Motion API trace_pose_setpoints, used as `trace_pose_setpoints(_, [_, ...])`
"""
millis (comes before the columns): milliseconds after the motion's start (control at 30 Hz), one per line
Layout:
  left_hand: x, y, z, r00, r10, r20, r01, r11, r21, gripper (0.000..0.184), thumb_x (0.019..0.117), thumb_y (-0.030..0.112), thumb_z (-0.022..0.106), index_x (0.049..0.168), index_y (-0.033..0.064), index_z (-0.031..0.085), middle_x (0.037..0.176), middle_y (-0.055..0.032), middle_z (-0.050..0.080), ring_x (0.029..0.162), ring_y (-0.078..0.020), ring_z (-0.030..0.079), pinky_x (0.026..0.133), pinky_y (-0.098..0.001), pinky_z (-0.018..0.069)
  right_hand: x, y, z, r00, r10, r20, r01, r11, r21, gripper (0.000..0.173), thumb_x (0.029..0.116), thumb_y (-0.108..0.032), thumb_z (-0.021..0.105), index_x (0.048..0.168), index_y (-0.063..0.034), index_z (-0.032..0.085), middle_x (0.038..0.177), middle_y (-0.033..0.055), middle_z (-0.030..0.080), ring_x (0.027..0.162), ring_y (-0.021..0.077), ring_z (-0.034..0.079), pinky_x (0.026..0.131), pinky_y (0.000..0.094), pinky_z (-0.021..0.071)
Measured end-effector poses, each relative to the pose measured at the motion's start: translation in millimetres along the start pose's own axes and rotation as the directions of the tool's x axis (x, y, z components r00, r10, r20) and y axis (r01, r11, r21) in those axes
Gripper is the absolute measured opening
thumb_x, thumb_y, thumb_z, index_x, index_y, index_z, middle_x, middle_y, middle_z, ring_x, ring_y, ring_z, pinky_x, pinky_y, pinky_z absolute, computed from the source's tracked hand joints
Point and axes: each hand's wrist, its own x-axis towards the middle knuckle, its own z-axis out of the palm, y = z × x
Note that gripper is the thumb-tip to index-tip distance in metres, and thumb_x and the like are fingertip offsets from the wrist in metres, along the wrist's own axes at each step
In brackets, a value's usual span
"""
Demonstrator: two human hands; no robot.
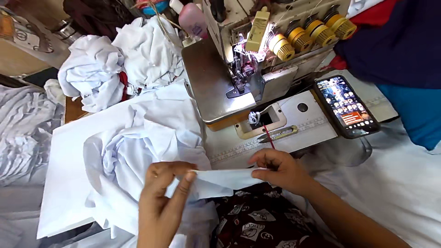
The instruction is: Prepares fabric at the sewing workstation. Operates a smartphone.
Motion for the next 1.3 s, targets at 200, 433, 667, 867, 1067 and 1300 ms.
trace_pose_setpoints(200, [53, 23, -49, 1.000, 0.008, -0.011, -0.010, 0.974, -0.225, 0.012, 0.1037, 0.033, 0.059, 0.106, 0.0298, 0.070, 0.088, 0.0175, 0.069, 0.064, 0.0079, 0.059, 0.056, -0.0081, 0.0484, 40, -57, 19, 0.874, -0.472, 0.115, 0.474, 0.880, 0.011, 0.014, 0.0958, -0.023, 0.071, 0.093, -0.0103, 0.076, 0.102, 0.0001, 0.074, 0.123, 0.0123, 0.060, 0.113, 0.0308, 0.0423])
trace_pose_setpoints(433, [139, 43, -5, 0.671, 0.667, -0.323, -0.553, 0.741, 0.382, 0.020, 0.1091, 0.017, 0.047, 0.113, 0.0051, 0.062, 0.108, 0.0045, 0.065, 0.103, 0.0002, 0.061, 0.092, -0.0210, 0.0474, 58, -62, 28, 0.913, -0.409, 0.017, 0.397, 0.895, 0.205, 0.015, 0.0974, -0.006, 0.065, 0.105, 0.0050, 0.070, 0.096, -0.0005, 0.074, 0.089, -0.0042, 0.067, 0.083, 0.0155, 0.0559])
trace_pose_setpoints(667, [142, -4, 97, 0.936, 0.346, 0.067, -0.344, 0.855, 0.388, 0.013, 0.0963, 0.015, 0.066, 0.098, 0.0079, 0.078, 0.094, -0.0075, 0.074, 0.092, -0.0207, 0.070, 0.083, -0.0375, 0.0564, -8, 10, 3, 0.995, 0.093, -0.045, -0.086, 0.986, 0.139, 0.011, 0.0937, -0.014, 0.069, 0.102, -0.0098, 0.075, 0.085, -0.0091, 0.073, 0.070, -0.0043, 0.066, 0.062, 0.0152, 0.0559])
trace_pose_setpoints(867, [129, -1, 102, 0.917, 0.394, 0.058, -0.373, 0.800, 0.470, 0.015, 0.0973, 0.019, 0.065, 0.100, 0.0105, 0.077, 0.103, -0.0089, 0.068, 0.089, -0.0195, 0.065, 0.075, -0.0338, 0.0542, -13, 16, -7, 1.000, -0.014, 0.002, 0.014, 0.985, 0.171, 0.010, 0.0943, -0.018, 0.071, 0.101, -0.0114, 0.074, 0.088, -0.0087, 0.073, 0.079, -0.0055, 0.067, 0.072, 0.0136, 0.0562])
trace_pose_setpoints(1067, [101, 6, 115, 0.947, 0.287, 0.145, -0.309, 0.690, 0.654, 0.051, 0.1082, 0.039, 0.036, 0.131, 0.0044, 0.066, 0.139, -0.0141, 0.064, 0.135, -0.0327, 0.057, 0.108, -0.0489, 0.0447, -7, 9, -16, 1.000, -0.020, 0.006, 0.018, 0.980, 0.201, 0.007, 0.0957, -0.021, 0.069, 0.100, -0.0152, 0.071, 0.082, -0.0120, 0.069, 0.073, -0.0078, 0.063, 0.066, 0.0113, 0.0528])
trace_pose_setpoints(1300, [102, -6, 95, 0.886, 0.381, 0.263, -0.459, 0.800, 0.387, 0.064, 0.1029, 0.060, 0.041, 0.126, 0.0043, 0.063, 0.143, -0.0176, 0.060, 0.141, -0.0333, 0.050, 0.115, -0.0540, 0.0370, 10, -5, -15, 0.999, 0.025, -0.047, -0.014, 0.975, 0.220, 0.011, 0.0976, -0.016, 0.066, 0.107, -0.0120, 0.069, 0.087, -0.0108, 0.071, 0.072, -0.0051, 0.065, 0.064, 0.0134, 0.0549])
